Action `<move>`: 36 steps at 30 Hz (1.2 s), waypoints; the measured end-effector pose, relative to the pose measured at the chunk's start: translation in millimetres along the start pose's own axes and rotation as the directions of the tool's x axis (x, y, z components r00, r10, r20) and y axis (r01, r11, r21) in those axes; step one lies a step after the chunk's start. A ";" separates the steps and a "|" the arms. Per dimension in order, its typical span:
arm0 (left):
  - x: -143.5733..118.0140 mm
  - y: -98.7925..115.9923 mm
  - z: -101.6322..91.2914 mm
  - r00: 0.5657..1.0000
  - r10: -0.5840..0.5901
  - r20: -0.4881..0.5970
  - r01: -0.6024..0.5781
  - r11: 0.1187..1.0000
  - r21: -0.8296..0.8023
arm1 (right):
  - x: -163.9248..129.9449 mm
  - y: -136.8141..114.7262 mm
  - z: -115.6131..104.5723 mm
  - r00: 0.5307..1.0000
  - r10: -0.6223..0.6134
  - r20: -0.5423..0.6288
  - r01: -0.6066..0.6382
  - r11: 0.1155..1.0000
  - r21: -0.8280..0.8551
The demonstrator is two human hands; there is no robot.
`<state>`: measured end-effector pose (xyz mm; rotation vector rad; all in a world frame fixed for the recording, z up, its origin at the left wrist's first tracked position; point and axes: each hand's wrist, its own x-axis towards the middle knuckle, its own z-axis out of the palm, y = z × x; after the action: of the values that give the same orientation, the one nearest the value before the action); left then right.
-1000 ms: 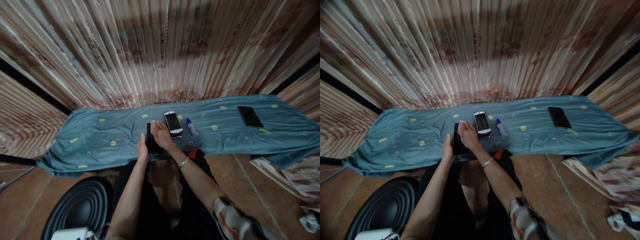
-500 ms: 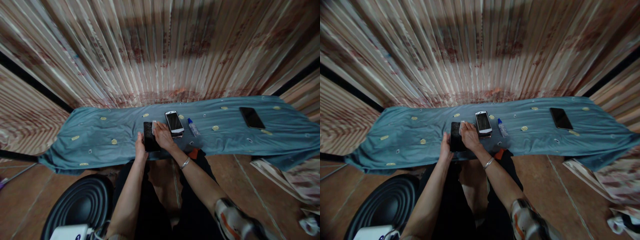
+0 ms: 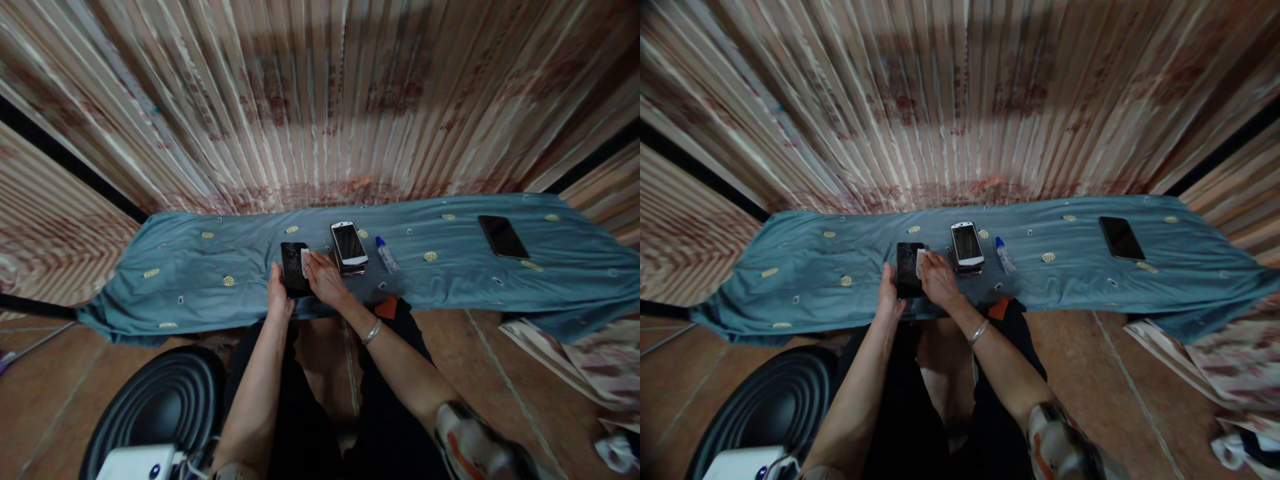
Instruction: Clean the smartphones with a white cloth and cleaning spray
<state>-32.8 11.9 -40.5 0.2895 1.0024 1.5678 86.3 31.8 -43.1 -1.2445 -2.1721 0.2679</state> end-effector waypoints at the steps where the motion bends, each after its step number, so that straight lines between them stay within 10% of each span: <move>1: 0.6 -0.8 -0.5 1.000 0.006 0.004 -0.006 1.000 0.003 | -1.1 0.1 0.0 1.000 0.002 -0.002 -0.002 1.000 0.003; 36: -12.9 -5.6 11.0 0.994 0.068 -0.085 -0.060 0.993 0.098 | 0.3 14.5 0.8 0.999 0.031 -0.017 -0.031 0.999 0.021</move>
<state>-18.0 4.7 -33.7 0.3242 1.1487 1.6046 96.1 40.0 -50.3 -1.2651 -2.1319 0.2914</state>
